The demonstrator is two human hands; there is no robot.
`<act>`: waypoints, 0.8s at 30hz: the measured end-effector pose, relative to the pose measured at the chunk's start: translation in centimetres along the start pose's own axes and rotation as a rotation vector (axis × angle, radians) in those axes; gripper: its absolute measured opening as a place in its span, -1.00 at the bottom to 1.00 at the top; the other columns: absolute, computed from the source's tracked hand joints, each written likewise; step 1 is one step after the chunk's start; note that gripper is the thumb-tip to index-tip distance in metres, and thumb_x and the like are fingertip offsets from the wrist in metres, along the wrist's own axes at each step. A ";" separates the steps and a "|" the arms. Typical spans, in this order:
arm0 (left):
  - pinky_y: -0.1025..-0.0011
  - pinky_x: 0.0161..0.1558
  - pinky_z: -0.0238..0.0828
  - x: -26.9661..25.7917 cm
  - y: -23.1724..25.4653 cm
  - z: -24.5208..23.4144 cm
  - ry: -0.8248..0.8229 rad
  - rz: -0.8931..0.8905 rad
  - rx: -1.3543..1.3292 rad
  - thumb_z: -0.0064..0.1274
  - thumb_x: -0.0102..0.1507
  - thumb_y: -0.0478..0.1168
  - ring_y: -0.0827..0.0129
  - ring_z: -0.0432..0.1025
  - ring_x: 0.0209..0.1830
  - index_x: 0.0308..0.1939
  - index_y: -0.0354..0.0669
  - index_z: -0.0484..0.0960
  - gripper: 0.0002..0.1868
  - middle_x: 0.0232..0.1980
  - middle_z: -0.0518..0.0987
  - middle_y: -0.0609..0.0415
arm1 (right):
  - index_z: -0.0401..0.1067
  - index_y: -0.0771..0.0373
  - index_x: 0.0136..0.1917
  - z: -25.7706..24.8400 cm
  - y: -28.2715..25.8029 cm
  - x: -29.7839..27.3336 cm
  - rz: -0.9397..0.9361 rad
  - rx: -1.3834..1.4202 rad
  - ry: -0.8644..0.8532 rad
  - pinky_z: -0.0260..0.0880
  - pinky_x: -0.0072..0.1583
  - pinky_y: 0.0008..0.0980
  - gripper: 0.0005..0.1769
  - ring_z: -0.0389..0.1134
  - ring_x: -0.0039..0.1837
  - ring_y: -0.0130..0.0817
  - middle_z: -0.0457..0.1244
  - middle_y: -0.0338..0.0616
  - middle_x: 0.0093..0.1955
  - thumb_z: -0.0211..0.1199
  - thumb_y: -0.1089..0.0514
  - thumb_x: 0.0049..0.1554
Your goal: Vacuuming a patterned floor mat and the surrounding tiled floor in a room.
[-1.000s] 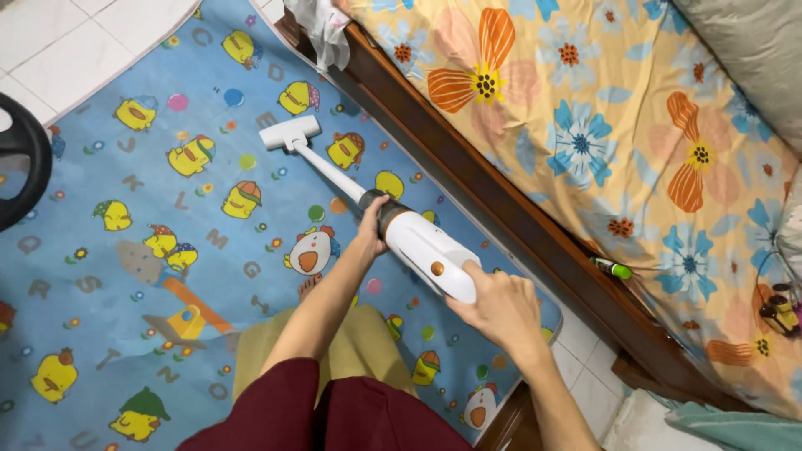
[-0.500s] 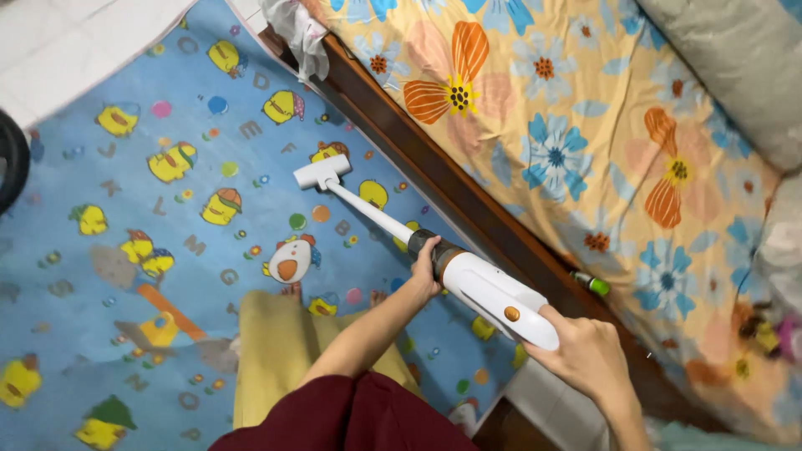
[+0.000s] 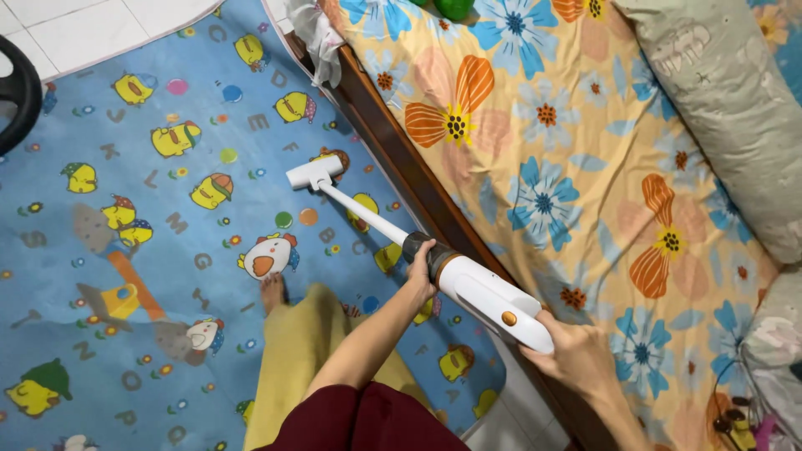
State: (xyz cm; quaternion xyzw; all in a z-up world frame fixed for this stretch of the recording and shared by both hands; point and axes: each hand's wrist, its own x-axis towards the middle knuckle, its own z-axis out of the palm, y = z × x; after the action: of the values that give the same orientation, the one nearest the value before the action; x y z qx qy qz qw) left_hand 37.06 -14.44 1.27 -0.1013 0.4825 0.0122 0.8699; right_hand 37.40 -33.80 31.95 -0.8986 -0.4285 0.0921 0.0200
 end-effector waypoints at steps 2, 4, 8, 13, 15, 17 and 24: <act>-0.12 -0.09 0.68 0.3 0.3 0.8 -0.001 0.027 -0.021 0.41 0.00 -0.08 -0.10 0.63 -0.24 0.13 -0.43 0.45 -0.25 -0.06 0.66 -0.26 | 0.51 0.13 0.08 -0.4 0.4 0.9 -0.021 -0.032 0.013 0.43 -0.28 -0.08 -0.34 0.45 -0.37 -0.02 0.37 0.05 -0.44 0.56 -0.10 -0.28; -0.12 -0.07 0.67 0.3 1.0 1.3 0.020 0.048 -0.021 0.40 0.01 -0.09 -0.09 0.62 -0.23 0.12 -0.41 0.44 -0.27 -0.07 0.65 -0.25 | 0.51 0.12 0.07 0.2 0.5 1.5 -0.025 -0.054 0.001 0.43 -0.28 -0.08 -0.34 0.45 -0.38 -0.03 0.38 0.04 -0.44 0.57 -0.12 -0.28; -0.11 -0.03 0.65 1.2 4.2 0.9 0.030 0.079 0.035 0.39 -0.01 -0.10 -0.07 0.62 -0.21 0.10 -0.32 0.46 -0.31 -0.10 0.66 -0.22 | 0.52 0.12 0.04 1.6 -2.1 3.2 -0.015 -0.034 0.021 0.44 -0.29 -0.10 -0.36 0.45 -0.38 -0.04 0.37 0.06 -0.44 0.57 -0.13 -0.27; -0.04 -0.05 0.65 4.7 13.2 0.5 -0.101 0.080 0.167 0.36 0.01 -0.04 -0.02 0.62 -0.27 0.02 -0.24 0.53 -0.41 -0.17 0.66 -0.18 | 0.51 0.17 0.00 5.4 -6.6 8.6 -0.032 0.071 0.031 0.44 -0.30 -0.13 -0.43 0.44 -0.38 -0.06 0.37 0.04 -0.43 0.56 -0.11 -0.22; 0.00 -0.06 0.65 5.6 17.3 0.4 -0.178 0.074 0.198 0.34 0.03 -0.01 0.01 0.61 -0.30 -0.03 -0.19 0.55 -0.46 -0.21 0.66 -0.16 | 0.49 0.19 0.00 7.1 -8.8 11.4 -0.053 0.099 0.011 0.44 -0.31 -0.15 -0.44 0.45 -0.39 -0.08 0.37 0.02 -0.42 0.55 -0.10 -0.19; 0.02 -0.05 0.64 6.5 22.0 0.7 -0.209 0.094 0.223 0.33 0.05 0.00 0.05 0.60 -0.31 -0.06 -0.14 0.56 -0.52 -0.23 0.66 -0.12 | 0.47 0.16 -0.03 8.5 -11.4 14.8 -0.038 0.152 -0.021 0.45 -0.27 -0.09 -0.49 0.44 -0.36 -0.03 0.35 0.04 -0.45 0.51 -0.14 -0.13; -0.01 -0.04 0.63 5.5 28.0 3.5 -0.158 -0.003 0.306 0.31 0.07 0.07 0.00 0.61 -0.29 -0.06 -0.22 0.57 -0.46 -0.21 0.67 -0.18 | 0.45 0.15 0.05 4.7 -14.6 21.4 -0.025 0.145 -0.071 0.43 -0.21 0.01 -0.45 0.44 -0.31 0.06 0.34 0.07 -0.42 0.48 -0.19 -0.08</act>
State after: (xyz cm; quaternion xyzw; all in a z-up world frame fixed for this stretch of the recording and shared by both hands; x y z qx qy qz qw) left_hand 39.65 13.27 -6.18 0.0329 0.4085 -0.0549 0.9105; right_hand 38.53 -8.17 25.81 -0.8855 -0.4324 0.1543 0.0711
